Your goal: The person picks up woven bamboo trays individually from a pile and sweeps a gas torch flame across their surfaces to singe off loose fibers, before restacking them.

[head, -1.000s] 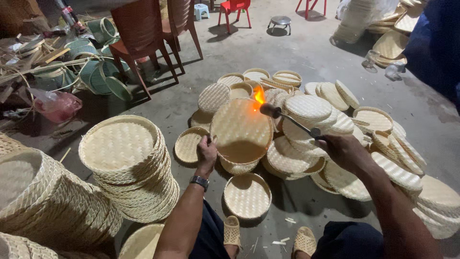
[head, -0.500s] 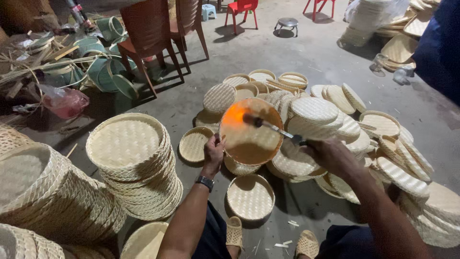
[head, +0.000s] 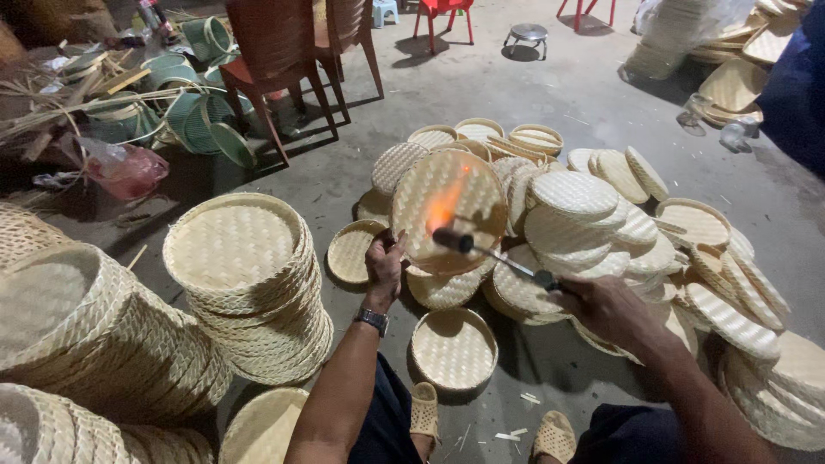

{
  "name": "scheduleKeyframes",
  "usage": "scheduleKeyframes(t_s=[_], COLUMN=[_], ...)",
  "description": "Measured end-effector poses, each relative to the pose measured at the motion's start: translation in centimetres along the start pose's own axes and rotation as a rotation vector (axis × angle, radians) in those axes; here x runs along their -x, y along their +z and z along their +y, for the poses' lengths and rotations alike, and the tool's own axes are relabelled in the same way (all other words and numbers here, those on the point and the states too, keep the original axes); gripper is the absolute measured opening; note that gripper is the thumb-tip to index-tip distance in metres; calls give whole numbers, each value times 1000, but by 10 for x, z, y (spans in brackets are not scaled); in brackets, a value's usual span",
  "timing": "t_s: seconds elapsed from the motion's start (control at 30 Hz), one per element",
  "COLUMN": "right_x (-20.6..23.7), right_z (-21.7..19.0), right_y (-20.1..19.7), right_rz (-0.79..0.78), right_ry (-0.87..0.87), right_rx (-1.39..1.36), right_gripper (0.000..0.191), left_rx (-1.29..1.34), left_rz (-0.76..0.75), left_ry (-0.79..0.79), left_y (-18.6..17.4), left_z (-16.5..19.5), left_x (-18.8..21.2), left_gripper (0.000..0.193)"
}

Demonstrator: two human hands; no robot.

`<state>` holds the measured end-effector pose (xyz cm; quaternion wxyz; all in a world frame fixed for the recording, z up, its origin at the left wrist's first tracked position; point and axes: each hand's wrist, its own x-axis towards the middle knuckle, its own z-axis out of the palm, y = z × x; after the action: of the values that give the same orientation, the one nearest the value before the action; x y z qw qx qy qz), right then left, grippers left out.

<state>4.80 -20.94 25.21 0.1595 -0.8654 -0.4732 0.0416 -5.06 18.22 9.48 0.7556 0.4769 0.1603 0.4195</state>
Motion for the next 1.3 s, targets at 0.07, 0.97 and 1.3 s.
scheduleKeyframes(t_s=[0.07, 0.97, 1.3], right_x=[-1, 3, 9], right_z=[0, 25, -1], right_y=[-3, -36, -39], right_rz=[-84, 233, 346], right_ry=[68, 249, 144], right_rx=[5, -177, -107], right_gripper=[42, 36, 37], left_rx=[12, 148, -200], left_rz=[-13, -97, -132], left_ry=[26, -262, -33], left_y=[-3, 21, 21], left_z=[5, 43, 37], left_x=[-1, 37, 49], left_gripper=[21, 27, 17])
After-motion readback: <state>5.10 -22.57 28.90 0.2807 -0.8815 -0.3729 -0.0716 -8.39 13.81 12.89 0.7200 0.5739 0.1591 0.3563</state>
